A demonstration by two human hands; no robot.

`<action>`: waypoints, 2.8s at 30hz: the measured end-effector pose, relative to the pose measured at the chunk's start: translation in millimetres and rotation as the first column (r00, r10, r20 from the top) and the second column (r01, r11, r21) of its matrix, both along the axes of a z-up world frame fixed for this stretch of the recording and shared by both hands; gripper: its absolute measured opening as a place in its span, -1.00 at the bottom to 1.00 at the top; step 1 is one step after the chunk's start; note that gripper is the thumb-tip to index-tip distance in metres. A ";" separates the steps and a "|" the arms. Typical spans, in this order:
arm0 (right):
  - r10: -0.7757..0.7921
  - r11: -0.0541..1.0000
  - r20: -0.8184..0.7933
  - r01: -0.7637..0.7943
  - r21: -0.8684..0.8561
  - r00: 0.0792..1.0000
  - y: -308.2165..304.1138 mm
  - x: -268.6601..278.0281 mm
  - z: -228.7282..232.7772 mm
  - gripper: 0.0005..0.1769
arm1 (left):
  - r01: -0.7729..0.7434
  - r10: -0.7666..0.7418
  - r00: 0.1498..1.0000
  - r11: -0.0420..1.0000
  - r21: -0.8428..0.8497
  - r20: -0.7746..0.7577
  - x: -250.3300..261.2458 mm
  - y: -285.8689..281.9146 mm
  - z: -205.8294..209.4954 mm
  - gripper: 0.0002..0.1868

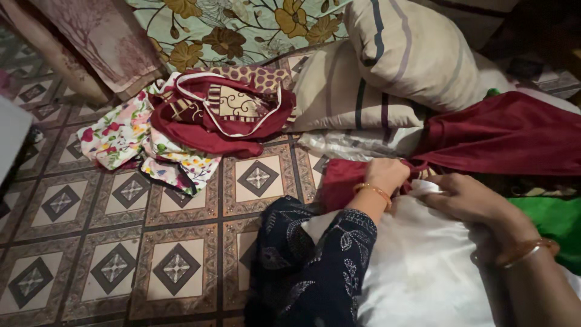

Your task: The person folds a maroon pillowcase and a maroon patterned cloth, then places a pillow into a pillowcase and stacks the items together.

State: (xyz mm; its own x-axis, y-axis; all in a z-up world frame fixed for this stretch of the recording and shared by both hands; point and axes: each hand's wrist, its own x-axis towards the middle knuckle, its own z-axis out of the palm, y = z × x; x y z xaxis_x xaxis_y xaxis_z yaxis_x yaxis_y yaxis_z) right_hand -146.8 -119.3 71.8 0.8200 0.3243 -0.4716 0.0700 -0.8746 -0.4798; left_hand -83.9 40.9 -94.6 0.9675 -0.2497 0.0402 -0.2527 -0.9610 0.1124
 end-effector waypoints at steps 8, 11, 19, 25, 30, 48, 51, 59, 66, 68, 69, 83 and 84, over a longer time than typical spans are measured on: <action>0.125 0.992 0.020 -0.125 0.011 0.992 26.2 -28.2 62.3 -0.56 | -0.105 0.154 0.987 0.853 -0.512 0.054 9.1 -17.0 64.9 -0.79; 0.189 0.980 0.074 -0.193 0.045 0.979 23.2 -35.6 82.9 -0.61 | -0.343 0.476 0.879 0.608 -0.716 -0.016 13.6 -3.3 89.1 -0.76; 0.107 0.972 -0.079 -0.088 0.218 0.991 12.5 24.3 -22.8 -0.59 | -0.433 0.460 0.882 0.700 -0.567 -0.106 -11.3 23.9 147.8 -0.68; 0.062 0.976 0.060 -0.073 0.207 0.996 -30.7 116.6 -180.5 -0.54 | -0.358 0.346 0.932 0.829 -0.430 -0.110 -30.3 -19.0 146.7 -0.70; -0.067 0.977 0.298 0.124 -0.176 0.952 -49.8 127.7 -197.6 -0.52 | -0.309 0.310 0.949 0.894 -0.323 -0.051 -40.9 -18.4 102.4 -0.75; 0.288 0.879 0.253 -0.151 -0.452 0.923 26.3 17.5 -122.1 -0.55 | -0.725 0.526 0.648 0.647 -0.235 -0.551 -52.9 33.8 6.1 -0.68; 0.348 0.927 0.069 -0.332 -0.177 0.935 54.1 5.3 -113.5 -0.52 | -0.742 0.525 0.651 0.594 -0.312 -0.548 -50.1 25.2 12.7 -0.66; 0.378 0.923 0.143 -0.360 -0.138 0.915 55.3 41.3 -156.1 -0.55 | -0.801 0.501 0.523 0.012 -0.598 -0.690 -55.1 9.4 56.4 -0.56; 0.037 0.998 0.362 -0.019 -0.054 0.931 23.5 37.3 -169.9 -0.62 | -0.521 0.408 0.847 0.511 -0.684 -0.341 -17.9 49.1 -28.0 -0.55; -0.078 0.995 0.383 0.051 0.081 0.920 10.3 41.5 -174.9 -0.66 | -0.415 0.393 0.886 0.431 -0.801 -0.248 -7.1 59.6 -55.6 -0.45; 0.131 0.987 0.484 -0.067 -0.148 0.865 1.8 49.0 -175.2 -0.65 | -0.398 0.406 0.886 0.411 -0.820 -0.226 -7.5 61.4 -64.3 -0.47; -0.031 0.999 0.279 0.023 0.031 0.960 -22.1 85.2 -256.0 -0.60 | -0.322 0.275 0.947 0.843 -0.431 -0.168 -39.7 -25.4 90.8 -0.65; -0.001 0.997 0.312 -0.024 0.076 0.950 -26.6 94.3 -263.1 -0.55 | -0.274 0.230 0.961 0.872 -0.406 -0.154 -35.5 -36.2 88.1 -0.65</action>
State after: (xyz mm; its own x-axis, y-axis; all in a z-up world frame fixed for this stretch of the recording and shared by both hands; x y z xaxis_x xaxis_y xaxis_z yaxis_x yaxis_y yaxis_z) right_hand -52.5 -145.9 -191.3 0.9181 0.3601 -0.1656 0.2369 -0.8335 -0.4991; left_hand -119.4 4.7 -6.5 0.9997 0.0220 -0.0115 0.0247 -0.8476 0.5301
